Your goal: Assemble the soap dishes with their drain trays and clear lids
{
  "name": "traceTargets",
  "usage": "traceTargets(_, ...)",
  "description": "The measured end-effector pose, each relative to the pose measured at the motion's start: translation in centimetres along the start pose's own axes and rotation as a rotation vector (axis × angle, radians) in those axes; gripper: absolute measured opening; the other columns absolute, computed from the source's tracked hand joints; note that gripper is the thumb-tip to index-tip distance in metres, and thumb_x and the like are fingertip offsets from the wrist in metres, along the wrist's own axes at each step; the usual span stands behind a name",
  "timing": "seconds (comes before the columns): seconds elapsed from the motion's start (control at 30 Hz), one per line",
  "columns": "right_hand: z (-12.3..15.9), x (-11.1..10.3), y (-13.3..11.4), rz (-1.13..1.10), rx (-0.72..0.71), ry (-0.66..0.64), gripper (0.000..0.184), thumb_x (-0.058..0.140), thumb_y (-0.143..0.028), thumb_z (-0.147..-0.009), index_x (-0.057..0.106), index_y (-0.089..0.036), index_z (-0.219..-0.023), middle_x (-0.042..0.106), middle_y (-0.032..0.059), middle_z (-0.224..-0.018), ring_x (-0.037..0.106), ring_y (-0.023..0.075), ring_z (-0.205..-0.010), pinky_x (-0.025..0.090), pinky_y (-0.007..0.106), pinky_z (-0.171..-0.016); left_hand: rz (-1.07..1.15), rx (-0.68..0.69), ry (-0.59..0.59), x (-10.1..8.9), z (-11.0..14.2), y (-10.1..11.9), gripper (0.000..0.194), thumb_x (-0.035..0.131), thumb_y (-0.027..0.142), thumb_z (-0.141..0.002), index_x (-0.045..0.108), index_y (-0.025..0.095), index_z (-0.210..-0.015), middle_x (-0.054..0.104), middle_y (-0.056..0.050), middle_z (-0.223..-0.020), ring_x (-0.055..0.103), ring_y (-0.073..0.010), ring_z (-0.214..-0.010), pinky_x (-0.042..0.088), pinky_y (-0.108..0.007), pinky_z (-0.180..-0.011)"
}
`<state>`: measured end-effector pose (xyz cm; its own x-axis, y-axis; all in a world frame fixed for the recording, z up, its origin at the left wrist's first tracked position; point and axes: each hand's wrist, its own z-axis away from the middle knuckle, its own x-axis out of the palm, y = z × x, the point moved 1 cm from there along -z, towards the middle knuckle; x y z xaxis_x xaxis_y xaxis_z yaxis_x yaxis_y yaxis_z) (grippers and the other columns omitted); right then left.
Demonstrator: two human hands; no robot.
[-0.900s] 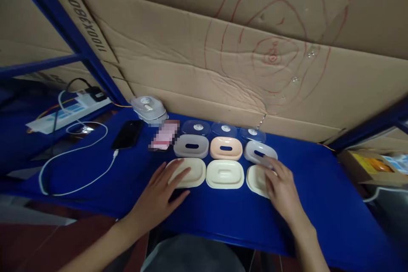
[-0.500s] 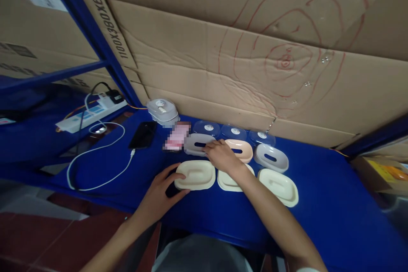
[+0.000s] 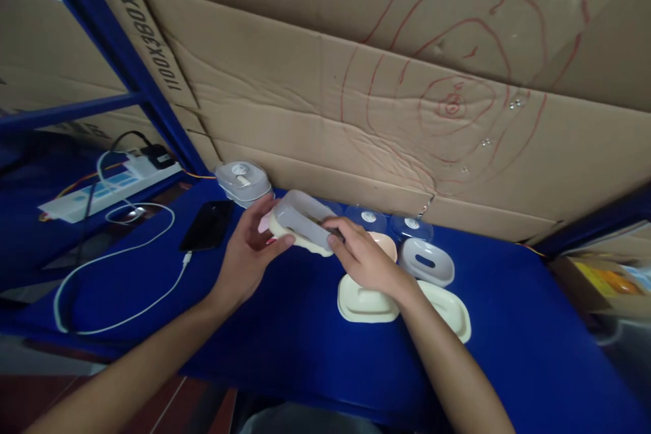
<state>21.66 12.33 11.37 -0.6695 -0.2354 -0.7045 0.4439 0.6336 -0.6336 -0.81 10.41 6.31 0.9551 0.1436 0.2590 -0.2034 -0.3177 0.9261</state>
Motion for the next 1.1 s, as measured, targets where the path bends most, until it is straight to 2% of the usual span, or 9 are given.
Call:
traceTargets(0.1, 0.0, 0.7, 0.5, 0.016, -0.013, 0.002, 0.025, 0.041, -0.033, -0.11, 0.051, -0.026, -0.132, 0.065, 0.01, -0.137, 0.064, 0.0238, -0.124, 0.051, 0.044, -0.107, 0.091, -0.063, -0.116, 1.1, -2.3, -0.3, 0.085, 0.091, 0.036, -0.074, 0.052, 0.032, -0.149, 0.049, -0.009, -0.16, 0.059, -0.0282, -0.135, 0.052, -0.042, -0.11)
traceTargets(0.2, -0.3, 2.2, 1.5, 0.032, -0.056, 0.005, 0.025, 0.036, -0.028, -0.111, 0.049, -0.024, -0.132, 0.059, 0.0132, -0.145, 0.059, 0.0236, -0.133, 0.049, 0.045, -0.11, 0.156, -0.189, -0.236, 1.4, -2.9, -2.0, 0.061, 0.083, 0.043, -0.085, 0.064, 0.025, -0.14, 0.063, -0.009, -0.147, 0.061, -0.0285, -0.134, 0.047, -0.042, -0.115)
traceTargets(0.33, -1.0, 4.0, 2.5, 0.07, -0.108, 0.015, 0.03, 0.035, -0.028, -0.111, 0.048, -0.023, -0.137, 0.059, 0.0149, -0.143, 0.049, 0.0248, -0.144, 0.042, 0.049, -0.117, 0.254, -0.364, -0.239, 1.2, -2.2, -3.8, 0.049, 0.071, 0.054, -0.094, 0.073, 0.017, -0.126, 0.075, -0.012, -0.128, 0.066, -0.0298, -0.127, 0.048, -0.044, -0.112)
traceTargets(0.47, -1.3, 5.1, 2.4, 0.169, -0.097, -0.042, 0.048, 0.051, -0.044, -0.107, 0.04, -0.026, -0.15, 0.051, 0.0152, -0.156, 0.035, 0.0317, -0.154, 0.023, 0.063, -0.126, 0.401, -0.493, -0.282, 1.1, -1.6, -3.3, 0.054, 0.058, 0.065, -0.097, 0.072, 0.022, -0.127, 0.073, -0.011, -0.133, 0.062, -0.0312, -0.132, 0.051, -0.046, -0.109)
traceTargets(0.57, -1.4, 5.3, 1.9, 0.211, -0.109, -0.047, 0.053, 0.053, -0.046, -0.106, 0.039, -0.026, -0.154, 0.049, 0.0161, -0.156, 0.031, 0.0315, -0.157, 0.024, 0.061, -0.126, 0.44, -0.511, -0.312, 1.1, -1.5, -2.7, 0.053, 0.06, 0.065, -0.096, 0.072, 0.023, -0.126, 0.072, -0.011, -0.133, 0.06, -0.0324, -0.134, 0.053, -0.045, -0.107)
traceTargets(0.7, -2.0, 4.8, 1.7, 0.192, -0.137, -0.044, 0.049, 0.048, -0.046, -0.108, 0.046, -0.026, -0.153, 0.039, 0.0153, -0.163, 0.031, 0.0295, -0.156, 0.029, 0.055, -0.125, 0.436, -0.471, -0.154, 0.6, -2.2, -2.2, 0.036, 0.074, 0.043, -0.092, 0.072, 0.019, -0.119, 0.076, -0.009, -0.123, 0.069, -0.0281, -0.121, 0.058, -0.035, -0.095)
traceTargets(0.9, -6.2, 4.7, 4.7, 0.414, 0.033, -0.02, 0.046, 0.042, -0.04, -0.11, 0.046, -0.025, -0.153, 0.044, 0.015, -0.162, 0.036, 0.0304, -0.153, 0.022, 0.061, -0.125, 0.547, -0.293, 0.411, -2.0, -5.9, -0.2, 0.027, 0.06, 0.037, -0.101, 0.072, 0.02, -0.118, 0.077, -0.002, -0.12, 0.07, -0.0198, -0.117, 0.059, -0.027, -0.095)
traceTargets(1.03, -9.0, 6.4, 7.1, 0.544, 0.167, -0.277, 0.076, 0.069, -0.047, -0.097, 0.037, -0.02, -0.16, 0.028, 0.023, -0.169, 0.022, 0.0432, -0.157, 0.017, 0.067, -0.123, 0.576, -0.218, 0.407, -2.6, -7.0, 0.4, 0.043, 0.049, 0.051, -0.107, 0.07, 0.02, -0.127, 0.074, -0.003, -0.132, 0.062, -0.024, -0.133, 0.055, -0.036, -0.108)
traceTargets(1.1, -9.7, 6.9, 7.5, 0.539, 0.214, -0.301, 0.077, 0.074, -0.048, -0.094, 0.041, -0.018, -0.157, 0.037, 0.0252, -0.162, 0.033, 0.0447, -0.152, 0.025, 0.065, -0.12, 0.58, -0.244, 0.402, -2.5, -6.9, 0.1, 0.045, 0.049, 0.054, -0.106, 0.07, 0.021, -0.128, 0.072, -0.003, -0.135, 0.061, -0.0242, -0.134, 0.054, -0.037, -0.11)
